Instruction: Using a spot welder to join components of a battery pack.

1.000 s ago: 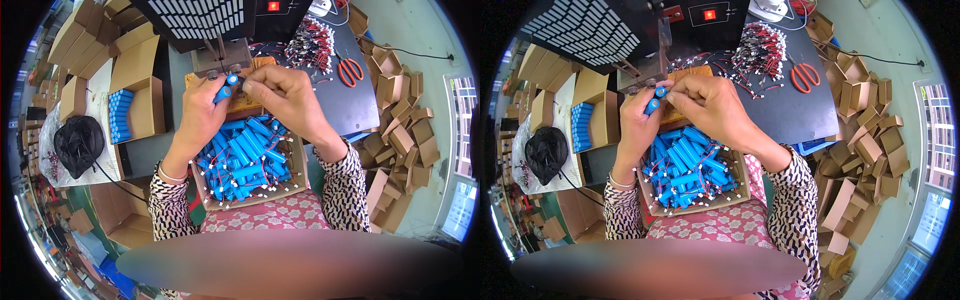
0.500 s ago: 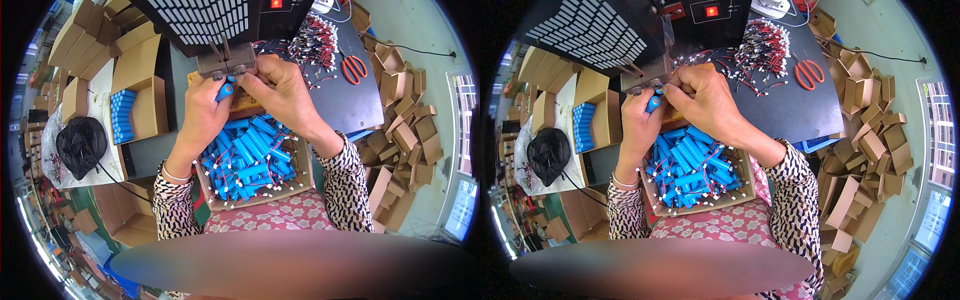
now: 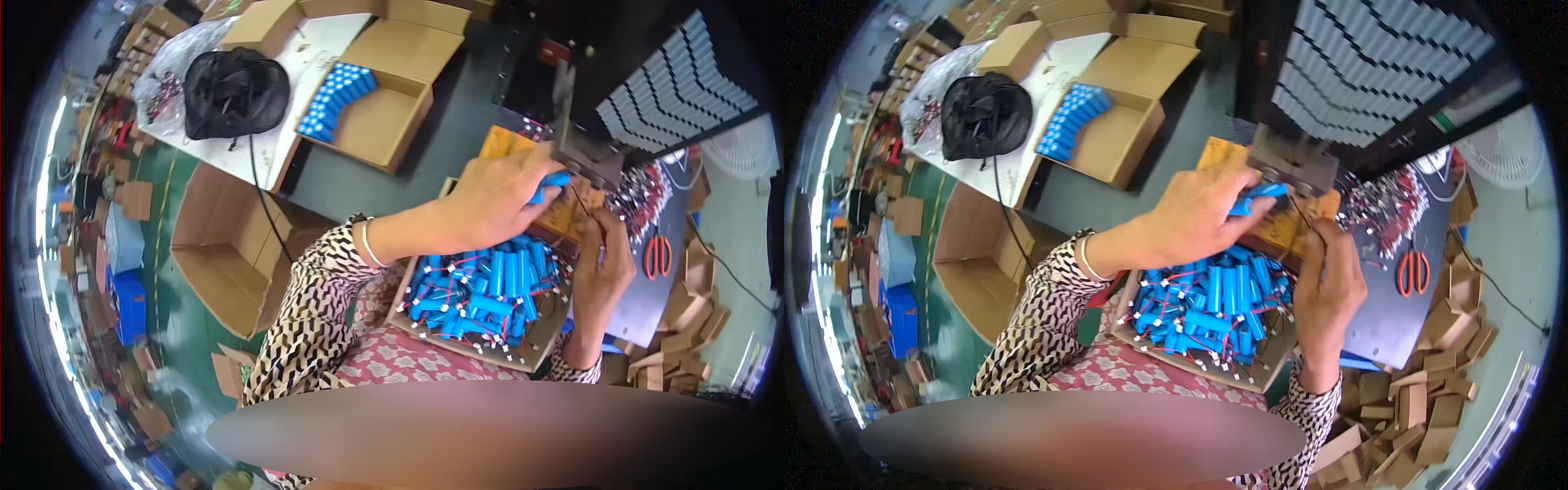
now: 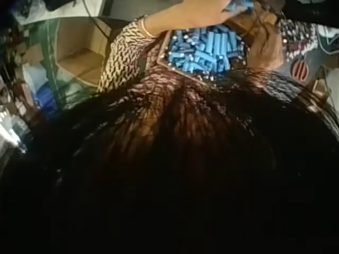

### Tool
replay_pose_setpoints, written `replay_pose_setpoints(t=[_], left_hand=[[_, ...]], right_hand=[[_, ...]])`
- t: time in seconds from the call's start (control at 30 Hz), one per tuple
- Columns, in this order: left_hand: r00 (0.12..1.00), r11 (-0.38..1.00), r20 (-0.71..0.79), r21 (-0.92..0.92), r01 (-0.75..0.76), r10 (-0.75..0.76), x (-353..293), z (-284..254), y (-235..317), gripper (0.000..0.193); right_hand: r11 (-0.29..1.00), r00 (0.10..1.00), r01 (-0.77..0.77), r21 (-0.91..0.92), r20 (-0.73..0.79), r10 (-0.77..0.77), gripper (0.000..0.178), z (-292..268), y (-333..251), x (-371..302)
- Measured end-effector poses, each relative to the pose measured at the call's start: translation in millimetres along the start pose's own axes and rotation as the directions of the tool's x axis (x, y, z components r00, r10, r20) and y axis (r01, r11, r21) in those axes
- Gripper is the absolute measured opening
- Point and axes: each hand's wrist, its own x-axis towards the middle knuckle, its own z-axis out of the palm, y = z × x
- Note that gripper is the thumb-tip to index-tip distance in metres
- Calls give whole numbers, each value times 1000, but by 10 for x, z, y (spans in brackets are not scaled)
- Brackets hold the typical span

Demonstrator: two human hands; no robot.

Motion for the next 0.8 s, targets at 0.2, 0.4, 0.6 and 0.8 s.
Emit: replay_pose_setpoints(t=[0.2,0.4,0.6,0.8], left_hand=[[988,922,-121,-385,44,-97,151,-78,-64,20],[992,994,-52,20,-111,111,220,2,-145,14],[996,990,8,111,-84,84,220,73,-21,17],[995,983,33,156,-102,98,179,74,-64,23]], right_hand=[[964,970,237,122,32,-243,14,-31,-48,106],[884,975,-123,451,222,23,11,42,-31,242],[757,937,-337,559,281,210,6,54,33,341],[791,975,-220,571,155,160,10,133,-53,398]])
